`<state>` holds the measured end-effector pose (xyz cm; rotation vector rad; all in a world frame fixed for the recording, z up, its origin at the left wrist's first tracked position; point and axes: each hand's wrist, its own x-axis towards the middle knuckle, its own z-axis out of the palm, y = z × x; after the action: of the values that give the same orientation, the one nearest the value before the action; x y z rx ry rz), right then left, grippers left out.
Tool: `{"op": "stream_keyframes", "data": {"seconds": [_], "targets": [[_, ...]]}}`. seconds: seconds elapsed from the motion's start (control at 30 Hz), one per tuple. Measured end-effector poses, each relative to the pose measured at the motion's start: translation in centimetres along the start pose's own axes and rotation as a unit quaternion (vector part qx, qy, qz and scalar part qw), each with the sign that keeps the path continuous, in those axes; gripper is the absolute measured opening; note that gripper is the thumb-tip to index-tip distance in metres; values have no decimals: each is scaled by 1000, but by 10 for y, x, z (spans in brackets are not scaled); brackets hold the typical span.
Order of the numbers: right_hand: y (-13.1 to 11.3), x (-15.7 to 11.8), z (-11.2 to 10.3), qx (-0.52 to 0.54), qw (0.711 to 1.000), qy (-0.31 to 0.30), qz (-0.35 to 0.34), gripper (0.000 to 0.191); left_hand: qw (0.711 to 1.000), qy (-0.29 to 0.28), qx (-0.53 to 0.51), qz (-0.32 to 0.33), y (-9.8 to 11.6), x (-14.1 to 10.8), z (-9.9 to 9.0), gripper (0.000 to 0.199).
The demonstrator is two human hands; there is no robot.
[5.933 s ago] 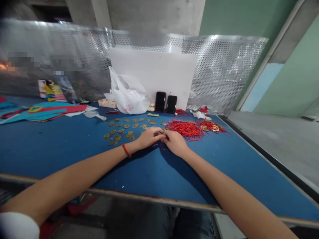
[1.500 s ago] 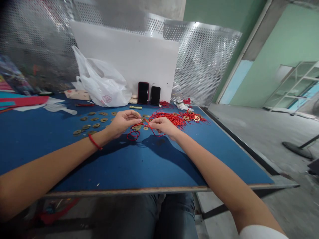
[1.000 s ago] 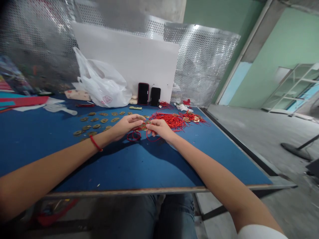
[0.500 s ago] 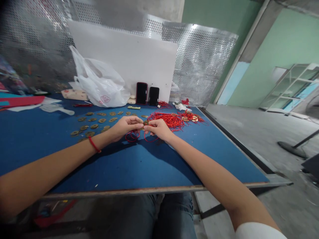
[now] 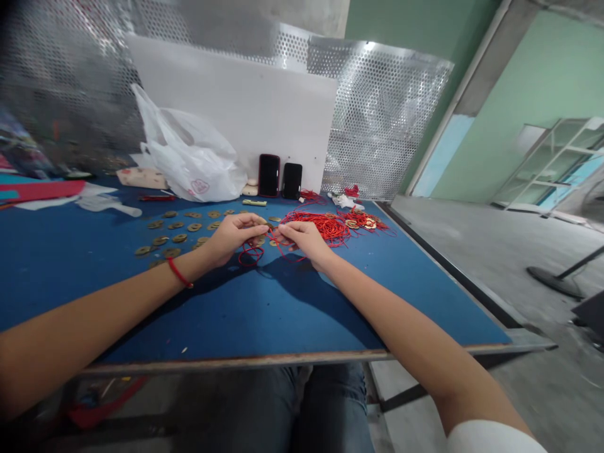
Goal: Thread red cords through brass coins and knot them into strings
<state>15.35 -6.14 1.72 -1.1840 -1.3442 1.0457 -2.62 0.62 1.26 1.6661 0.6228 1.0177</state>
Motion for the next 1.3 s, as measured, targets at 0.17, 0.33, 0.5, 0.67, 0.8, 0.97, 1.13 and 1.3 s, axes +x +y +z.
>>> {"op": "stream_keyframes", "data": {"seconds": [0.17,0.33,0.5,0.67,0.8,0.97,1.13,1.3], "targets": [[-7,4,-8,210,970,95,72,16,998,23,-52,-23,-9,4,-4,37],[-10,8,-17,301,925,210,96,25,996,32,-65,-45,-13,4,-5,38],[-15,6,-15,313,915,248,61,27,994,25,-78,-70,-11,3,-3,37],[-14,5,-14,244,942,231,18,25,991,38,-78,-105,-5,2,0,33],[-9,4,-8,60,988,127,-66,33,992,35,-57,-108,-4,1,0,29],[-6,-2,3,-132,985,2,-114,37,995,21,-31,-98,-6,1,-1,32],[-7,-7,5,-260,955,14,-144,36,997,10,-4,-79,-4,-1,1,34],[-7,-8,4,-341,929,10,-140,33,998,7,38,-43,-1,-2,3,28]]}}
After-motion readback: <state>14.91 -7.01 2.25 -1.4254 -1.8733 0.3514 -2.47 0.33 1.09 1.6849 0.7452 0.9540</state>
